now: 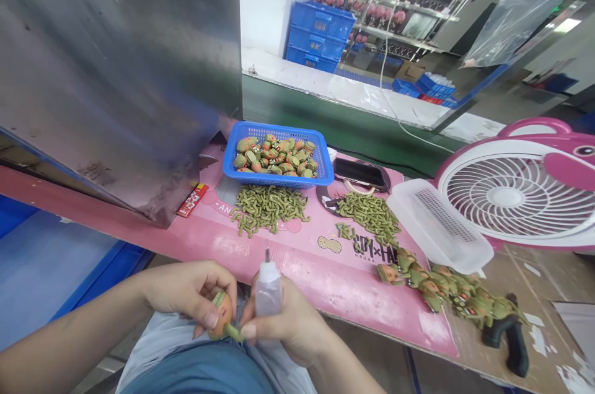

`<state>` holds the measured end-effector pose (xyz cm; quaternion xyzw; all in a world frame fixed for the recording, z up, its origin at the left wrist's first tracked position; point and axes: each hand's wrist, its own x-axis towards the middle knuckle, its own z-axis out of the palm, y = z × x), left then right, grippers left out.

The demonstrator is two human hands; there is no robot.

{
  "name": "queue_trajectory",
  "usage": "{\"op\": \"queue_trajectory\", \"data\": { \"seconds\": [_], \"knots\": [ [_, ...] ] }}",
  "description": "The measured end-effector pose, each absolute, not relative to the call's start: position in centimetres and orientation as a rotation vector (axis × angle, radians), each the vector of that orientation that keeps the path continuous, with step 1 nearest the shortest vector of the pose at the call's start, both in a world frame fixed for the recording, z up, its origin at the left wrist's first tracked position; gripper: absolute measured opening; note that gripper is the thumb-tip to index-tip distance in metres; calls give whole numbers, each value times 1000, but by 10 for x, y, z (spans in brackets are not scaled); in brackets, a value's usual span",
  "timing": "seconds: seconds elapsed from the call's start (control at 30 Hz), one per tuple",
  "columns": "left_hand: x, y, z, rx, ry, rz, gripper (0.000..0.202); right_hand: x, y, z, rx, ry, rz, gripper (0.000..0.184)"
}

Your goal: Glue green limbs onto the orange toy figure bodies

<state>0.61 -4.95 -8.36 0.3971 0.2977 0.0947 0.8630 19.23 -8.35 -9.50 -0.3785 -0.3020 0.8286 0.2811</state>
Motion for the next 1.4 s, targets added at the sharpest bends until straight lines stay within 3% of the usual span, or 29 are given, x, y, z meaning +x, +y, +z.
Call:
{"op": "queue_trajectory", "data": {
  "seconds": [0.2, 0.5, 0.67, 0.87, 1.07, 1.4],
  "knots": [
    [10, -64, -94, 650, 615, 598, 42, 205, -74, -91, -1091, -687, 1820, 44],
    [21, -81, -99, 682, 488, 736, 36, 185, -86, -87, -997, -609, 1778, 48],
    [21, -83, -97, 812, 587, 713, 33, 181, -81, -92, -851, -659, 1802, 43],
    [17, -88, -86, 991, 706, 619, 49, 187, -81, -88, -725, -830, 1841, 40],
    [15, -88, -73, 1443, 944, 521, 34, 191, -82, -82, -691, -937, 1853, 40],
    [12, -90, -79, 1866, 1076, 553, 27, 185, -93, -87, -729, -931, 1780, 41]
  ]
}}
